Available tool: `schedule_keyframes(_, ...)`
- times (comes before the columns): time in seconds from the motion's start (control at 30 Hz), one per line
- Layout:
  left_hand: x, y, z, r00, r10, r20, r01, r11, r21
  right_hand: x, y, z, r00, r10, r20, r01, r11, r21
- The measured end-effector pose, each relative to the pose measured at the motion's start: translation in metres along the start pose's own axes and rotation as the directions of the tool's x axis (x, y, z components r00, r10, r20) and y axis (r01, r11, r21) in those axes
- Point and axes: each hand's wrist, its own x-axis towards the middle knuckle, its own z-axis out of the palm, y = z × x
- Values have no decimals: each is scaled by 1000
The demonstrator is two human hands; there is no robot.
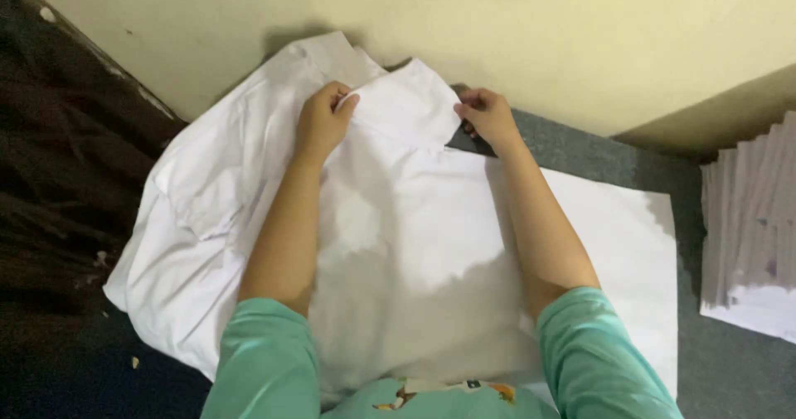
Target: Folding a white collared shirt on a flat surface in a production environment
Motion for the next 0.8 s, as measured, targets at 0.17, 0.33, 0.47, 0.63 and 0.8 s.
schedule_keyframes(0.17,7,1,0,995,-88,55,87,996,18,-15,-21,-15,997,37,61,-41,997,59)
schedule_keyframes(0.33,-7,28,-7,997,-81,7,80,989,126,-12,-5,-13,997,-34,63,46,982,-185)
schedule_keyframes(0.47,0,9,6,999,11,-50,-1,984,179,-31,-65,3,963,-267,-20,214,811,-544)
schedule_keyframes(0.63,0,13,9,995,66,-74,-50,980,194,29,-48,40,998,-41,-52,14,897,-443)
schedule_keyframes(0.8,0,15,7,998,64,-3,-62,986,157,22,-89,65,979,205,4,-195,936,-292)
